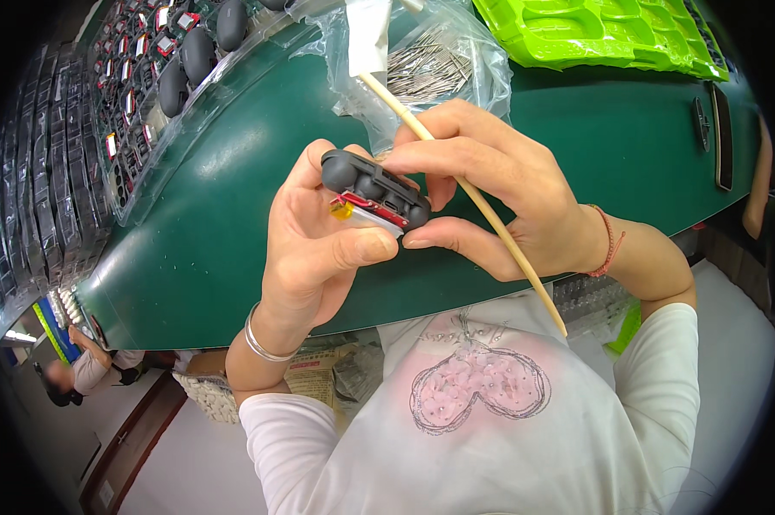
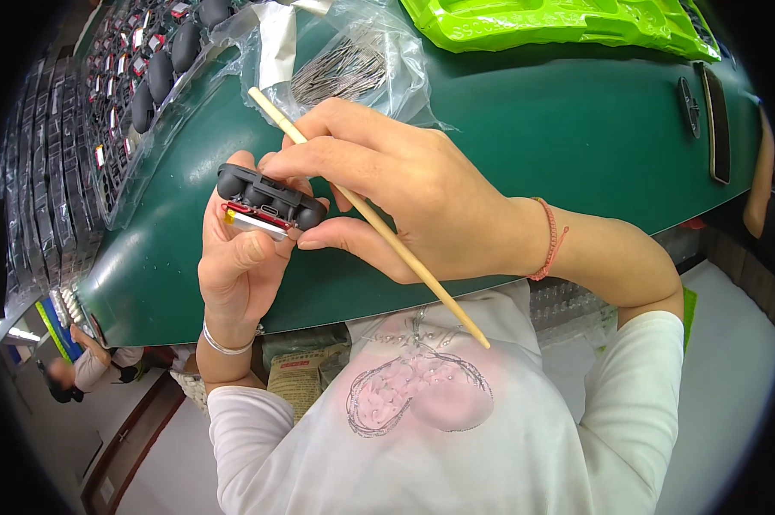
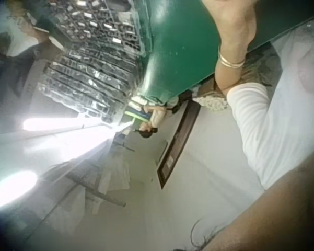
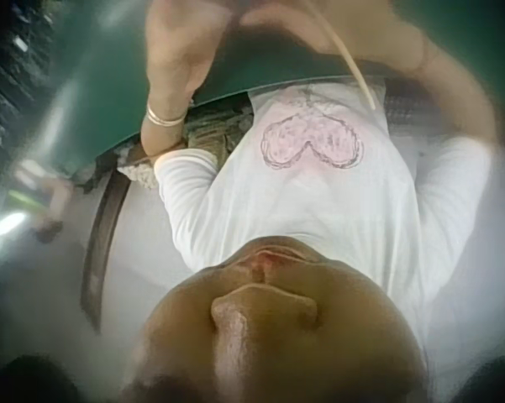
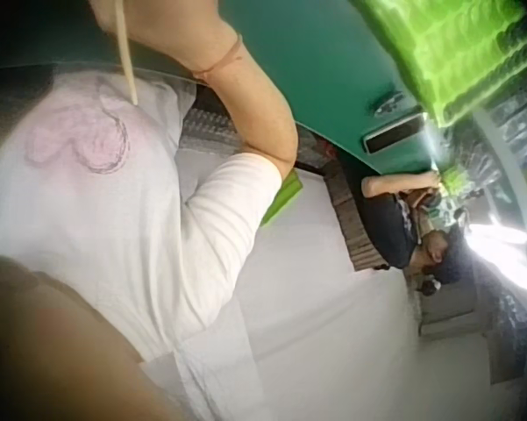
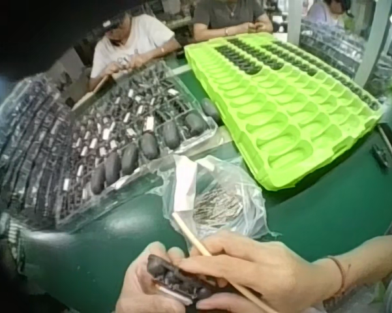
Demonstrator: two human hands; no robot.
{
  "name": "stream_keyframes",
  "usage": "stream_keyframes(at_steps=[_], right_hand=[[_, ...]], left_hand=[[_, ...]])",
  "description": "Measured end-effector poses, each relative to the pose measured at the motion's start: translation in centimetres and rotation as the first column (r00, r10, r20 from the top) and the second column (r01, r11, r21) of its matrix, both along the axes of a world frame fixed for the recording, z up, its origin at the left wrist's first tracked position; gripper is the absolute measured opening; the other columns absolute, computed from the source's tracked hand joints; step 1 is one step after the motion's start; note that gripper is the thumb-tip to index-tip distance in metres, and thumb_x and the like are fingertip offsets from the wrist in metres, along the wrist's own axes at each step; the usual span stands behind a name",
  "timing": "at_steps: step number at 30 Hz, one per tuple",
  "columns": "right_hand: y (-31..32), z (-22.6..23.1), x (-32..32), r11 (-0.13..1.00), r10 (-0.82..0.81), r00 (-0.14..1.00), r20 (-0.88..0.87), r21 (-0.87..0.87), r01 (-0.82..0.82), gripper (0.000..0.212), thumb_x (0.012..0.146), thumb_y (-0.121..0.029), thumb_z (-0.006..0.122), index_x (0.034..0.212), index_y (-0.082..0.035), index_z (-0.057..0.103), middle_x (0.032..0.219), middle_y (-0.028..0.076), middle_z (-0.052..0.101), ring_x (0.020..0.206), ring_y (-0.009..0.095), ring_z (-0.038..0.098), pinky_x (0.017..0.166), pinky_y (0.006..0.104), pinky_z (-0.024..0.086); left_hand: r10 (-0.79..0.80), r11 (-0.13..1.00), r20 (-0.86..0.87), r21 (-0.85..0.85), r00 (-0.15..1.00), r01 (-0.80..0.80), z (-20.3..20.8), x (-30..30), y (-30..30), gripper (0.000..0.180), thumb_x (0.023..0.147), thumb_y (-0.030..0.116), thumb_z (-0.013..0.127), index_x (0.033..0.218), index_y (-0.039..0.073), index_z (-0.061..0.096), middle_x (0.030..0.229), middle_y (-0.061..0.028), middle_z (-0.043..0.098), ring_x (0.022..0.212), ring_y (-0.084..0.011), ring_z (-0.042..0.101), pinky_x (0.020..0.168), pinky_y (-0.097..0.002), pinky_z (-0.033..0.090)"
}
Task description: The person assembles small electronic devices by inserting a battery into a gray casing and securing it with a black cover. They use a wooden stick to press internal components and ensure proper fit, repeating the process for multiple units on a green workbench.
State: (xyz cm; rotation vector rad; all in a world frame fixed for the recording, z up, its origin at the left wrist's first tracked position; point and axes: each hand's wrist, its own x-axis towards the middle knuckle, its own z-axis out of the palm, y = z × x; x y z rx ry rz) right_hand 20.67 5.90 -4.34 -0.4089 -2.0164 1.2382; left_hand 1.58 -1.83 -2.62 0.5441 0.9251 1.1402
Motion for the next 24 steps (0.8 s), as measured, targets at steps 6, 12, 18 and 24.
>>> stream_keyframes(at_steps=[6, 12, 18, 24], right_hand=[[-0.1, 0.0, -0.2, 1.000, -0.015, 0.999, -0.034, 0.007, 0.015, 0.045, 0.071, -0.004, 0.077, 0.112, 0.001, 0.060, 0.101, 0.014, 0.058, 0.079, 0.018, 0.059, 0.061, 0.0256, 0.051], [0.0, -0.1, -0.2, 0.997, -0.017, 1.000, -0.019, 0.069, 0.018, 0.043, 0.069, 0.001, 0.074, 0.111, 0.002, 0.061, 0.102, 0.016, 0.058, 0.083, 0.021, 0.061, 0.063, 0.0271, 0.054], [-0.1, -0.1, -0.3, 0.999, -0.009, 1.000, -0.014, 0.049, 0.010, 0.043, 0.070, 0.002, 0.074, 0.112, 0.003, 0.061, 0.102, 0.016, 0.058, 0.083, 0.022, 0.061, 0.063, 0.0269, 0.054], [2.2, 2.1, 1.1, 0.988, -0.026, 1.000, -0.012, 0.155, 0.028, 0.036, 0.081, -0.015, 0.071, 0.111, 0.003, 0.062, 0.103, 0.016, 0.059, 0.075, 0.019, 0.060, 0.061, 0.0268, 0.052]], left_hand=[[0.063, 0.995, 0.048, 0.076, 0.997, -0.066, 0.0, 0.7, -0.1, 0.043, 0.067, -0.007, 0.076, 0.094, 0.008, 0.047, 0.095, -0.0053, 0.053, 0.091, -0.0168, 0.060, 0.081, -0.0293, 0.051], [0.044, 0.973, -0.011, 0.226, 0.999, -0.041, -0.8, 1.0, -0.1, 0.044, 0.065, -0.012, 0.077, 0.091, 0.008, 0.048, 0.096, -0.0042, 0.053, 0.092, -0.0154, 0.058, 0.082, -0.0288, 0.051], [0.046, 0.977, -0.014, 0.207, 0.999, -0.042, -0.8, 0.9, -0.2, 0.044, 0.065, -0.012, 0.077, 0.091, 0.008, 0.048, 0.095, -0.0044, 0.053, 0.093, -0.0157, 0.058, 0.082, -0.0297, 0.050], [0.029, 0.993, 0.000, 0.115, 1.000, -0.029, 0.4, 0.4, 0.1, 0.040, 0.072, -0.007, 0.072, 0.099, 0.005, 0.046, 0.108, -0.0185, 0.060, 0.100, -0.0237, 0.061, 0.087, -0.0346, 0.051]])
